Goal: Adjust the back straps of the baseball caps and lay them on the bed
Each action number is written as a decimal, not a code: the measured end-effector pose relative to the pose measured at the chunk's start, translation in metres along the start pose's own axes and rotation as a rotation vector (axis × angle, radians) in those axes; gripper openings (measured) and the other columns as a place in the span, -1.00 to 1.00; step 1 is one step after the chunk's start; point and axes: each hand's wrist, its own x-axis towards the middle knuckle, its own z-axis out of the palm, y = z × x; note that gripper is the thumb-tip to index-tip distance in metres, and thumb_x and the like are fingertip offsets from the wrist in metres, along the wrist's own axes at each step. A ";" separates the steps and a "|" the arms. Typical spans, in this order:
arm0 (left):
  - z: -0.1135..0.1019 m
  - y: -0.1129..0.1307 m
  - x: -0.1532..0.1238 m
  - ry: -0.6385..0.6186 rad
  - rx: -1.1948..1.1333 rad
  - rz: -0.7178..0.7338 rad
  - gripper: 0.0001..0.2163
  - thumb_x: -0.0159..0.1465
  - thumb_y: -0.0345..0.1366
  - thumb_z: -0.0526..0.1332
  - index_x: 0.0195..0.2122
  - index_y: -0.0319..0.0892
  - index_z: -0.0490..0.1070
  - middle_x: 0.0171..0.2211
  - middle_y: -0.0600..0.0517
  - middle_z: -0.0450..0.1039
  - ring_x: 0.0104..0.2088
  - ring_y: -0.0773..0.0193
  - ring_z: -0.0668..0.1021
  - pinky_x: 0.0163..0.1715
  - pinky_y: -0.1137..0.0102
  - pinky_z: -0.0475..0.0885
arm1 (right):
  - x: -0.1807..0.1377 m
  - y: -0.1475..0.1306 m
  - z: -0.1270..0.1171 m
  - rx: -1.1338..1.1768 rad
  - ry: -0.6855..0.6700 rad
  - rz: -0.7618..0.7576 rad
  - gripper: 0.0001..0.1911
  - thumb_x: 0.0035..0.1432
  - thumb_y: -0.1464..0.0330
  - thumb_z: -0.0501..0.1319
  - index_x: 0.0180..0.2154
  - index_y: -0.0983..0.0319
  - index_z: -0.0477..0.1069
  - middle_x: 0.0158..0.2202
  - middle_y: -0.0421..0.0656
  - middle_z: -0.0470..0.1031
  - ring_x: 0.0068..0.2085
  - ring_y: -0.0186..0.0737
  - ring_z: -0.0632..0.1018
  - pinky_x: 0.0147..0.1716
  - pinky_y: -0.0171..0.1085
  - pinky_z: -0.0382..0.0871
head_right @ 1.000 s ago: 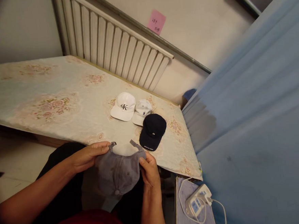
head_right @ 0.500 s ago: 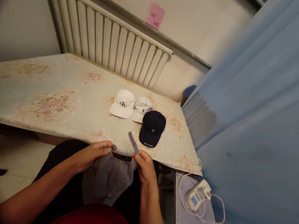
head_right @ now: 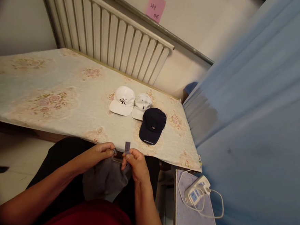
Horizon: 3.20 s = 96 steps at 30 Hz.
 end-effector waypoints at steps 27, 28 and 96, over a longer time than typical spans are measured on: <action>0.009 -0.006 -0.005 0.130 0.440 0.390 -0.90 0.19 -0.33 0.19 -0.27 -0.18 0.41 -0.37 0.08 0.50 -0.34 0.28 0.52 -0.27 0.40 0.38 | 0.004 0.015 0.026 0.274 -0.023 0.170 -0.78 -0.03 0.28 0.34 -0.47 0.29 0.39 -0.74 -0.32 0.32 -0.72 -0.45 0.26 -0.67 -0.40 0.24; 0.009 -0.007 -0.005 0.131 0.470 0.428 -0.88 0.20 -0.33 0.17 -0.24 -0.18 0.42 -0.35 0.07 0.51 -0.32 0.28 0.53 -0.25 0.39 0.38 | 0.004 0.015 0.027 0.272 -0.023 0.171 -0.78 -0.03 0.28 0.34 -0.47 0.29 0.39 -0.74 -0.31 0.33 -0.72 -0.44 0.26 -0.67 -0.40 0.25; 0.022 -0.007 -0.015 0.020 -0.479 0.120 -0.79 0.20 -0.22 0.23 -0.19 -0.14 0.29 -0.50 0.14 0.49 -0.58 0.29 0.56 -0.54 0.34 0.51 | 0.000 0.019 0.036 0.214 -0.034 0.150 -0.69 -0.05 0.15 0.36 -0.48 0.25 0.38 -0.70 -0.35 0.27 -0.69 -0.47 0.20 -0.66 -0.41 0.08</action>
